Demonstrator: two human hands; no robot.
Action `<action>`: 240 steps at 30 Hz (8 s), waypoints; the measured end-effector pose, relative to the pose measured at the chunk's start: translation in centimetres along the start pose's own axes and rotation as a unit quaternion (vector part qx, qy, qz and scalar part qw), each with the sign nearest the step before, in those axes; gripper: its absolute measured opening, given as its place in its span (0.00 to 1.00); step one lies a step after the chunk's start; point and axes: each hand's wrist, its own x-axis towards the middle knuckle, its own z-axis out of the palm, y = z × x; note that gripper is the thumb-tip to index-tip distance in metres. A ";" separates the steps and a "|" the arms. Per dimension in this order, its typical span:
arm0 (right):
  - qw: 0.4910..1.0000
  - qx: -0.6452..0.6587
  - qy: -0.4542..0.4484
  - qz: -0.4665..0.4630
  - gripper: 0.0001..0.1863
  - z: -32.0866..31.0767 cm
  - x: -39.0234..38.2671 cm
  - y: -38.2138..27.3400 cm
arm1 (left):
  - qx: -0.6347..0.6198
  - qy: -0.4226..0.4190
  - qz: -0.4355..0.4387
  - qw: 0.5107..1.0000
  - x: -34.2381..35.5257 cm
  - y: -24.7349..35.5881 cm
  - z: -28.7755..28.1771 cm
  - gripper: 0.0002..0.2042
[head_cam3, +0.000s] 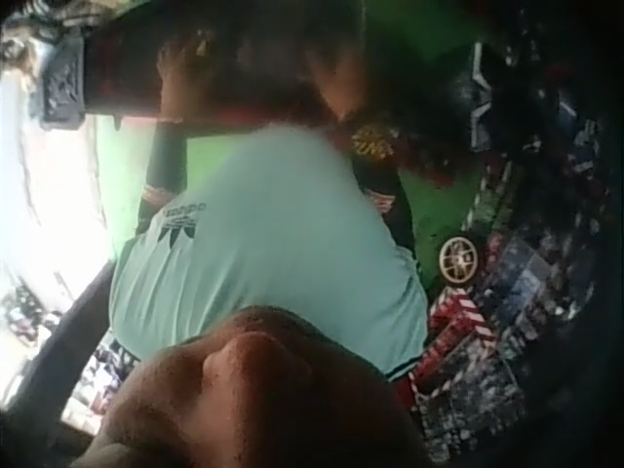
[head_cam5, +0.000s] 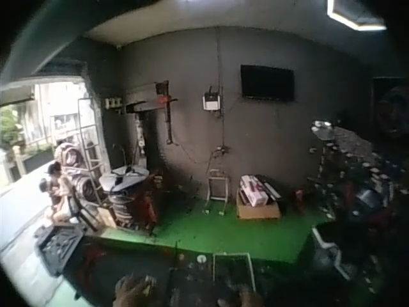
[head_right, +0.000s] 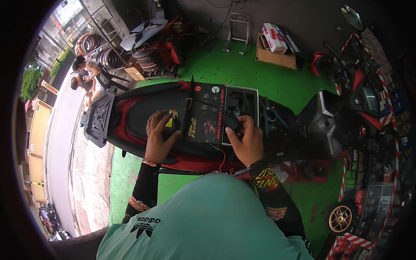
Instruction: Preparing and stripping electrical wires for a motorcycle modification using pliers.
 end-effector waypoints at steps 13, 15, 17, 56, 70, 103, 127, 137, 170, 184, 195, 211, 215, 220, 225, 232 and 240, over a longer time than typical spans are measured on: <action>0.999 -0.011 0.011 0.042 0.24 0.5 -1.1 1.2 | 0.059 -0.081 0.003 0.995 1.1 3.1 -1.0 0.15; 0.999 0.002 0.024 0.029 0.24 0.7 -1.1 1.4 | -0.019 -0.085 -0.009 0.996 1.6 3.8 -1.8 0.16; 0.999 0.009 0.030 0.040 0.23 0.8 -1.1 1.2 | -0.095 -0.088 -0.022 0.991 1.8 4.8 -2.1 0.17; 0.948 0.280 0.091 0.123 0.31 0.0 -1.4 0.8 | -0.161 -0.040 -0.055 0.985 6.0 4.8 7.2 0.34; 0.923 0.352 0.097 0.123 0.32 -2.4 -1.2 0.4 | -0.564 -0.016 -0.142 0.813 3.6 7.4 -5.2 0.40; 0.986 -0.139 -0.020 0.085 0.25 -1.3 3.4 -2.4 | -0.587 -0.009 -0.238 0.774 2.3 6.1 -0.1 0.43; 0.894 0.359 -0.218 0.154 0.25 -0.4 -0.4 -6.1 | -0.740 0.134 -0.125 0.647 0.3 9.4 1.1 0.41; 0.885 0.420 -0.099 0.175 0.19 0.8 0.6 -6.7 | -0.702 0.088 -0.126 0.695 -0.5 8.4 2.8 0.41; 0.963 0.200 0.116 0.141 0.12 -3.9 1.9 1.9 | -0.449 -0.053 -0.146 0.880 1.5 4.8 4.2 0.08; 0.917 -0.381 0.014 0.119 0.50 -6.7 0.6 9.7 | -0.491 -0.049 -0.167 0.854 2.0 4.7 4.5 0.17; 0.968 -0.155 0.180 0.080 0.41 -8.1 0.5 7.2 | -0.516 -0.042 -0.151 0.842 1.8 4.9 3.2 0.20; 0.969 0.205 -0.068 0.118 0.13 0.1 0.5 -4.5 | -0.530 -0.043 -0.141 0.835 1.1 6.9 2.5 0.18; 0.945 0.292 -0.044 0.137 0.13 1.0 1.4 -4.4 | -0.537 -0.058 -0.170 0.824 0.4 7.0 2.6 0.16; 0.971 0.215 -0.040 0.100 0.11 1.4 1.5 -4.5 | -0.542 -0.048 -0.141 0.827 0.2 6.8 3.0 0.15; 0.939 0.302 -0.002 0.167 0.13 1.5 0.9 -3.8 | -0.563 -0.025 -0.160 0.810 0.0 6.6 3.0 0.17; 0.878 0.432 -0.048 0.201 0.14 0.5 0.3 -4.7 | -0.613 -0.002 -0.167 0.772 0.1 6.4 3.5 0.20; 0.825 0.526 -0.105 0.177 0.12 0.3 0.0 -5.1 | -0.602 -0.001 -0.202 0.773 0.2 6.0 3.7 0.25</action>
